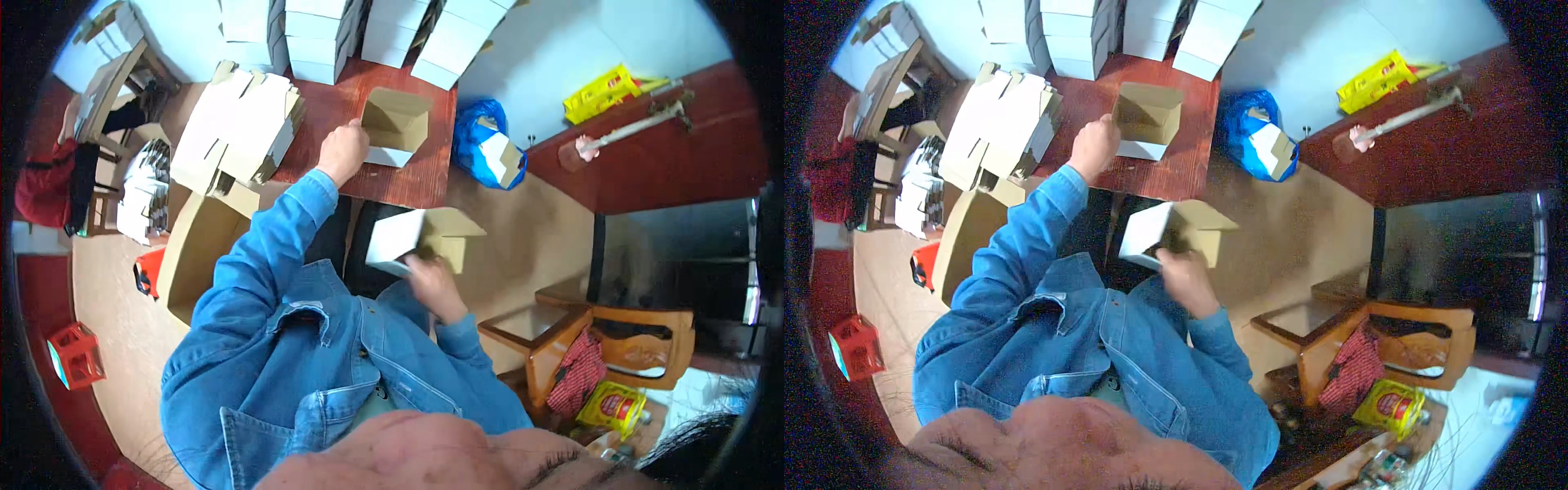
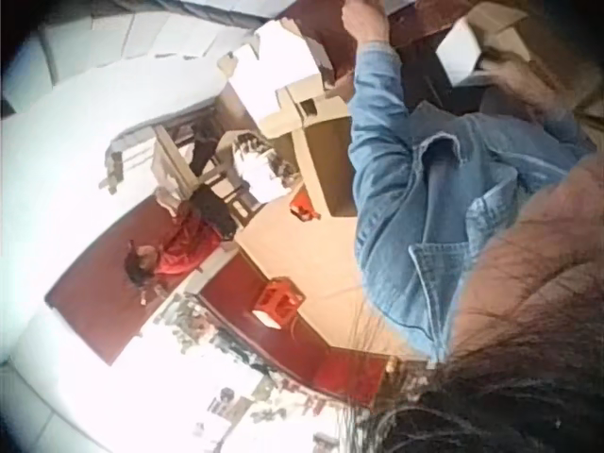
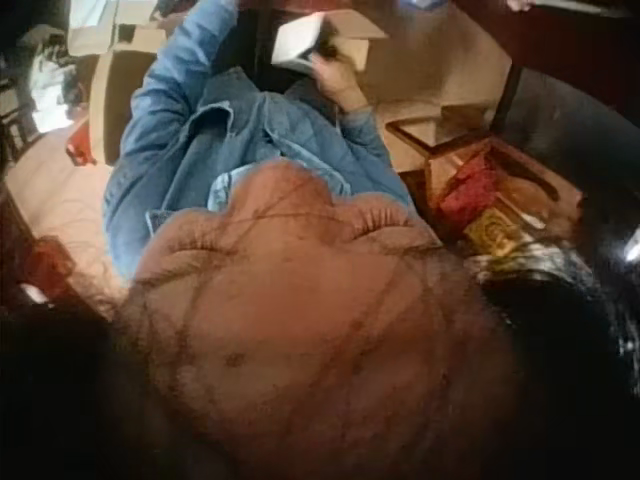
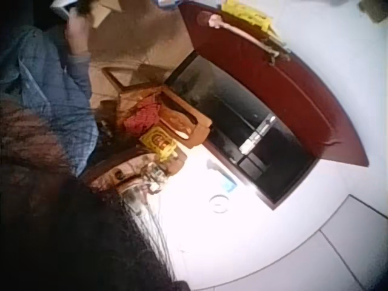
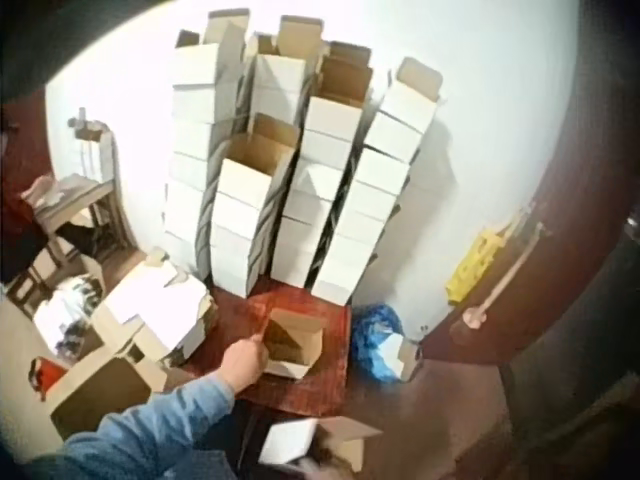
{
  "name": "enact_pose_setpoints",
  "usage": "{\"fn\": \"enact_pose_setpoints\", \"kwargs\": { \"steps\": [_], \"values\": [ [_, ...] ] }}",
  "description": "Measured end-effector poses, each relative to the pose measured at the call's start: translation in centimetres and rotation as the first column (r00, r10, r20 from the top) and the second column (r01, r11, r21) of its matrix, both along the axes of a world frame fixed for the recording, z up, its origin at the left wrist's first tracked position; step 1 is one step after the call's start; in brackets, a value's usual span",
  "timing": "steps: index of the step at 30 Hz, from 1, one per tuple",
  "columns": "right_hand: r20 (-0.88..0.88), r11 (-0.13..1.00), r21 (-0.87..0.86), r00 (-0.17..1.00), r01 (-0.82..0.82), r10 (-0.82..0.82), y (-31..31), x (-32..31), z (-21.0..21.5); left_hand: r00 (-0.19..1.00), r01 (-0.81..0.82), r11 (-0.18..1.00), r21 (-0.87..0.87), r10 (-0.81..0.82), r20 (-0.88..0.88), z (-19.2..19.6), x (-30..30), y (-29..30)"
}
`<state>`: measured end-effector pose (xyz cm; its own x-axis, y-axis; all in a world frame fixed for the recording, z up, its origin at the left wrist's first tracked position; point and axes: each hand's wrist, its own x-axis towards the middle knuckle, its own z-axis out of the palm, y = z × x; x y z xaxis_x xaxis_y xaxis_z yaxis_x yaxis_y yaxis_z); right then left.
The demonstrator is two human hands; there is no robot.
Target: The person folds flat cardboard sheets into small boxes and inserts, places the inserts inside the boxes, and stacks the assembled boxes on the table by hand.
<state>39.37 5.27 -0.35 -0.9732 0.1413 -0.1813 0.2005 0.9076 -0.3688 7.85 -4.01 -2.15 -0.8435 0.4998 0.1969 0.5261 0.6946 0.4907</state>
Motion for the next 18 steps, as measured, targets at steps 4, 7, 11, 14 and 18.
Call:
{"fn": "enact_pose_setpoints", "kwargs": {
  "steps": [4, 7, 11, 14, 18],
  "values": [
    [0.024, 0.938, -0.305, 0.986, 0.162, -0.163, 1.5, 0.1, 4.3, 0.999, -0.003, 0.998, -0.07, 0.0, -0.035, 0.3, 2.0, -2.9],
    [-0.102, 0.8, -0.585, 0.966, 0.136, -0.239, 2.0, -2.1, 7.4, 0.998, 0.009, 0.999, -0.036, -0.011, -0.056, 0.7, 3.7, -4.2],
    [-0.04, 0.85, -0.511, 0.984, 0.128, -0.172, 1.6, -10.4, 8.8, 0.996, 0.086, 0.996, 0.015, -0.086, -0.02, 0.8, 4.7, -5.1],
    [-0.054, 0.973, -0.206, 0.992, 0.102, -0.115, 3.1, -15.9, 8.2, 0.994, 0.105, 0.993, 0.057, -0.106, 0.022, 0.7, 4.8, -5.7],
    [-0.241, 0.997, 0.008, 0.967, -0.078, 0.078, 4.4, -17.5, 6.9, 0.991, 0.096, 0.989, 0.115, -0.106, 0.082, 0.0, 4.2, -6.4]
  ]
}}
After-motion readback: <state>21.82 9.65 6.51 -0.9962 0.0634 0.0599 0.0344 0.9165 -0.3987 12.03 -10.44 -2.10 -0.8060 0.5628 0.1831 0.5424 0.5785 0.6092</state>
